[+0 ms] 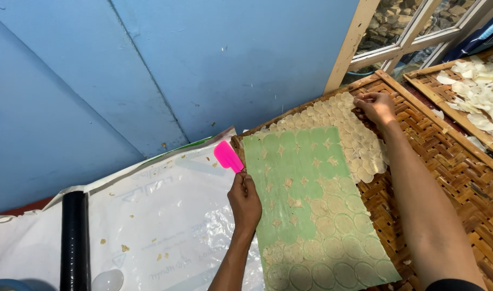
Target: Peeling small circular dough pieces from a stencil sheet and placing them onto a bamboo drying rack.
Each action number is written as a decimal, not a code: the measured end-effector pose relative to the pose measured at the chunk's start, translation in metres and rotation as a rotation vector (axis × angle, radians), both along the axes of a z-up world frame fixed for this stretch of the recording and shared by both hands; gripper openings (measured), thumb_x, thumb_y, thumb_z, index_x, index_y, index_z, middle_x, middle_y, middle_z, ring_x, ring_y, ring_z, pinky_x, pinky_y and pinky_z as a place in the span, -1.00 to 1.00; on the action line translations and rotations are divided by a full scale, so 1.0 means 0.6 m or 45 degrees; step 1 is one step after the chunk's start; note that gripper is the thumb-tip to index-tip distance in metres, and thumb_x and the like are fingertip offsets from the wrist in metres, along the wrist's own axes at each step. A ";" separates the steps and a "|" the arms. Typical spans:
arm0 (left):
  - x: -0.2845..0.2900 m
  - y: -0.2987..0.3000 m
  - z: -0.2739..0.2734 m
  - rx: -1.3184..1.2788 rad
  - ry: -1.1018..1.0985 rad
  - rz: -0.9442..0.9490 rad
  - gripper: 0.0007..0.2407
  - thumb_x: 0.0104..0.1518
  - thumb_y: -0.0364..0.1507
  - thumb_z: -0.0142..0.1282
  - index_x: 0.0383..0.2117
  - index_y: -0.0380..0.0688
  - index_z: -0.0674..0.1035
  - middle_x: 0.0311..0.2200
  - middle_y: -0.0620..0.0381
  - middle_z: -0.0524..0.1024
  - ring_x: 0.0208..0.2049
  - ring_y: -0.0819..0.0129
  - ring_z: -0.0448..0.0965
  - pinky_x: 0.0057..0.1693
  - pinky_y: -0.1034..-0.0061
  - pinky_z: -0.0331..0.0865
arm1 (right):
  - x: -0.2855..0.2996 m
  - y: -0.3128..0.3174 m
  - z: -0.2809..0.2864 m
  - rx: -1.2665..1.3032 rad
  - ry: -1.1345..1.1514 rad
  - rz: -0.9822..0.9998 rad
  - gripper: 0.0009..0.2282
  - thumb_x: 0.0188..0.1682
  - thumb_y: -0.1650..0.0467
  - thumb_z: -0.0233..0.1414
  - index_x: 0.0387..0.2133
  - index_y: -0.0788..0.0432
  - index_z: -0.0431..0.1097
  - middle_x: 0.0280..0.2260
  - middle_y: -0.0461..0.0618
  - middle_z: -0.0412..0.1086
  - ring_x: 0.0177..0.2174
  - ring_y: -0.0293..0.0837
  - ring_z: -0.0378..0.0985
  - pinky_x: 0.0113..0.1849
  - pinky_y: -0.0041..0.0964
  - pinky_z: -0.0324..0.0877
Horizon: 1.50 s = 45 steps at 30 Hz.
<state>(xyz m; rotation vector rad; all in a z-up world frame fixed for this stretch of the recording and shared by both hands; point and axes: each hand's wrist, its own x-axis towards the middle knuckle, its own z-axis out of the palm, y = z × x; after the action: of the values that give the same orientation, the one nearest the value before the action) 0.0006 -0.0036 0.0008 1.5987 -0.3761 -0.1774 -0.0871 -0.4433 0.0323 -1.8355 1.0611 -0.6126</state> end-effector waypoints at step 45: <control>-0.006 0.007 0.008 0.074 -0.055 0.016 -0.81 0.33 -0.42 -0.09 -0.37 -0.29 0.49 -0.69 0.21 0.25 -0.60 0.54 0.16 -0.43 0.47 0.10 | -0.225 0.403 0.046 -1.072 0.545 0.564 -0.75 0.04 0.40 0.02 -0.08 0.29 0.48 -0.24 0.17 0.38 -0.21 0.08 0.46 -0.14 -0.05 0.45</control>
<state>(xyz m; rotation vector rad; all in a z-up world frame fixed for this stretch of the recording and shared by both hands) -0.0029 0.0006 0.0058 1.6639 -0.3972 -0.1452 -0.2218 -0.2013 0.0597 -2.9309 0.6293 -0.4258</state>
